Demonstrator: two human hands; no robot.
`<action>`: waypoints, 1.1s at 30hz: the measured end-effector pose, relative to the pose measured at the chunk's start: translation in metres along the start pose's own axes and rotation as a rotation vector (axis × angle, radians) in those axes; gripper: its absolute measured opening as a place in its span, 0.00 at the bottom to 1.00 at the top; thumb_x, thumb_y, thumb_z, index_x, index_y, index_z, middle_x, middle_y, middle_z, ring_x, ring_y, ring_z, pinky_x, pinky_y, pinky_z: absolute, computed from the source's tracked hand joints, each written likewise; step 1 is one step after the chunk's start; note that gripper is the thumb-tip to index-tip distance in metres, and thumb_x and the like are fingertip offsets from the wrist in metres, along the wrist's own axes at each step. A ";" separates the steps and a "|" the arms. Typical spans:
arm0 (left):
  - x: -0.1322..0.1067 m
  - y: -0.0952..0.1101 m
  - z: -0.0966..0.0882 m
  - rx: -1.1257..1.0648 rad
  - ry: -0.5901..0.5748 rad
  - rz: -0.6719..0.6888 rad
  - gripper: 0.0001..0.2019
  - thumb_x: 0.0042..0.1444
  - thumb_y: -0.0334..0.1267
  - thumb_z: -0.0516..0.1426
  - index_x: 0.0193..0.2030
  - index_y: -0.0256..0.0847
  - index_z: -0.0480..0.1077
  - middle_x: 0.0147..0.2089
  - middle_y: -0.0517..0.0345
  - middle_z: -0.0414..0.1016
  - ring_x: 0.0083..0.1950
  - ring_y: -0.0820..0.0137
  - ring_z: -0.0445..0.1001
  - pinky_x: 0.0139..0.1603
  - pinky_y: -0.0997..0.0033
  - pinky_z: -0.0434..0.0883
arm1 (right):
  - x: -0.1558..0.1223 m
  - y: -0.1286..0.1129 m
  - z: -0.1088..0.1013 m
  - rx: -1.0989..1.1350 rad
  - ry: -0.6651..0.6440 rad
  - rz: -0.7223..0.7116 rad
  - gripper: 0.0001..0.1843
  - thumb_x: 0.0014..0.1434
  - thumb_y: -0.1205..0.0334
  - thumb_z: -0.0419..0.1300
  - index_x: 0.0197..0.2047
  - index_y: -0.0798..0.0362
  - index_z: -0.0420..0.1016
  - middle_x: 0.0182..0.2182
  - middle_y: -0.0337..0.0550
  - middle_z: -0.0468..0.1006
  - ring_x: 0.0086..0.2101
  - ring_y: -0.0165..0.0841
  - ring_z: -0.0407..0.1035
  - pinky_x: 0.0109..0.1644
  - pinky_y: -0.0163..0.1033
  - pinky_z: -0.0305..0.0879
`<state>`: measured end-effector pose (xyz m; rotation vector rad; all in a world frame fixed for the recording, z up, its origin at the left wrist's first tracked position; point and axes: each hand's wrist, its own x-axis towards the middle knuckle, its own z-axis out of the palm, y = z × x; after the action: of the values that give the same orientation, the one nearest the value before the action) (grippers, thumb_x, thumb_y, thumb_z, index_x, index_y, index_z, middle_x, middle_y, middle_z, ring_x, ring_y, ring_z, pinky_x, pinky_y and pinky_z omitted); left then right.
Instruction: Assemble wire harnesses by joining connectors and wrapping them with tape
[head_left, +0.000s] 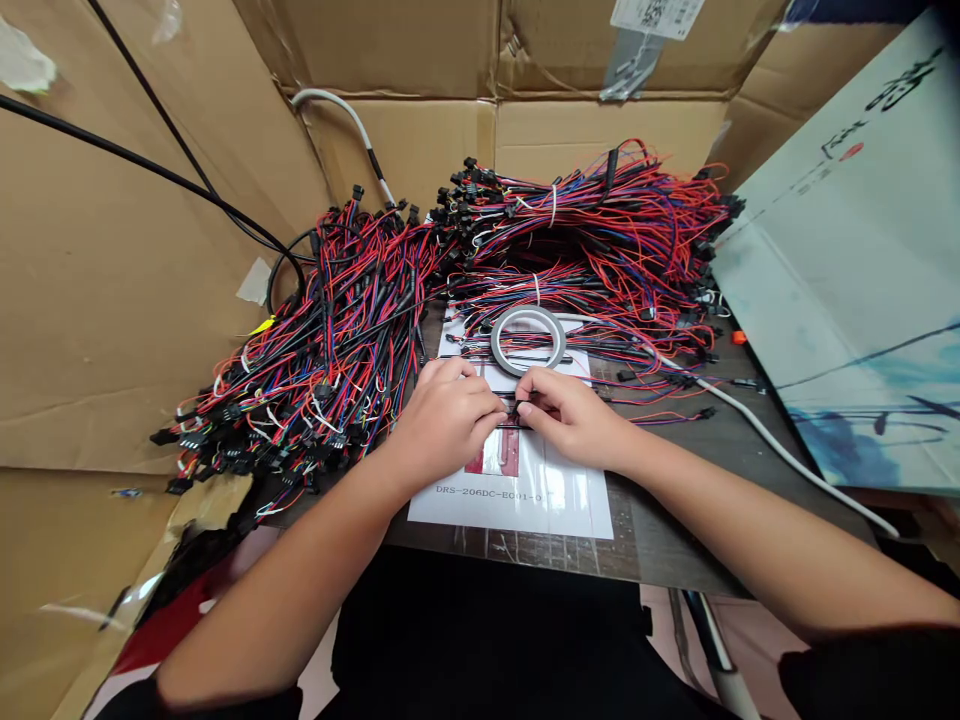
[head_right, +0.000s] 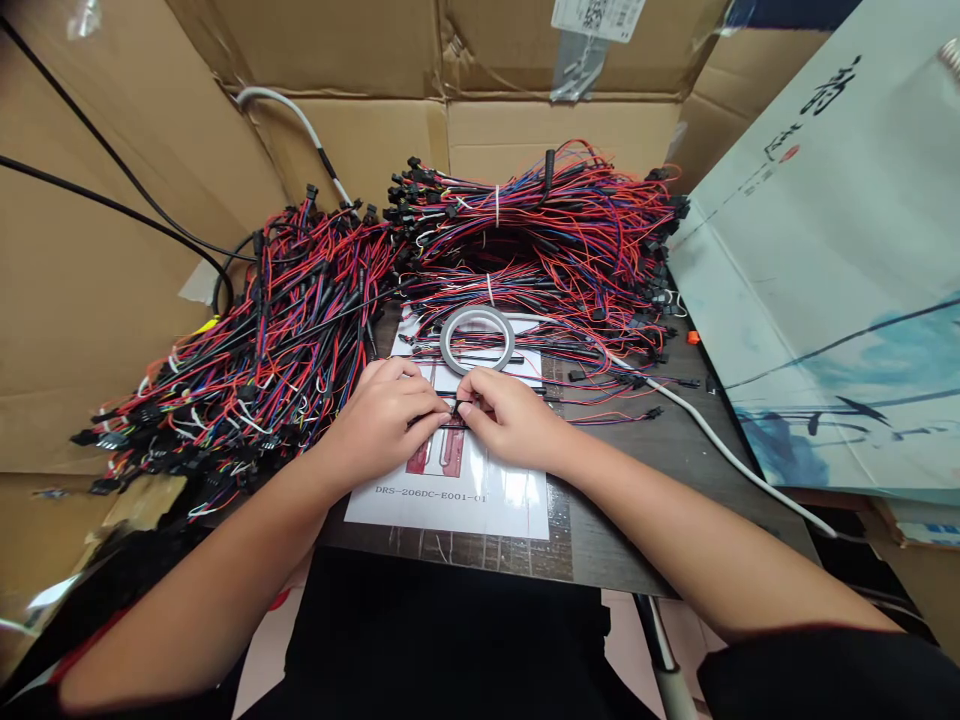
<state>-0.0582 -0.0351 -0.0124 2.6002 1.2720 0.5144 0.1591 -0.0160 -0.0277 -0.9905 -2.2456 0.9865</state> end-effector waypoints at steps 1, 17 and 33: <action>0.000 0.000 0.000 0.001 -0.001 -0.003 0.13 0.66 0.44 0.54 0.39 0.43 0.78 0.39 0.56 0.79 0.52 0.62 0.65 0.56 0.55 0.58 | 0.000 0.000 0.000 -0.013 -0.002 -0.003 0.01 0.63 0.65 0.54 0.39 0.52 0.65 0.32 0.39 0.68 0.31 0.30 0.61 0.36 0.36 0.55; 0.000 0.000 0.001 -0.015 -0.014 0.006 0.12 0.66 0.42 0.53 0.40 0.43 0.78 0.38 0.56 0.79 0.50 0.62 0.64 0.56 0.55 0.58 | 0.001 -0.005 0.004 -0.151 0.017 -0.015 0.01 0.62 0.66 0.53 0.39 0.52 0.65 0.31 0.39 0.70 0.31 0.30 0.60 0.36 0.36 0.53; 0.001 0.001 0.000 -0.005 -0.008 0.013 0.13 0.66 0.42 0.54 0.37 0.43 0.78 0.37 0.56 0.78 0.49 0.63 0.64 0.55 0.56 0.58 | 0.002 -0.008 0.006 -0.170 -0.001 0.026 0.02 0.62 0.65 0.53 0.40 0.52 0.66 0.31 0.39 0.72 0.31 0.30 0.62 0.36 0.35 0.53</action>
<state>-0.0569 -0.0352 -0.0121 2.6059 1.2509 0.5086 0.1509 -0.0205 -0.0251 -1.0929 -2.3542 0.8168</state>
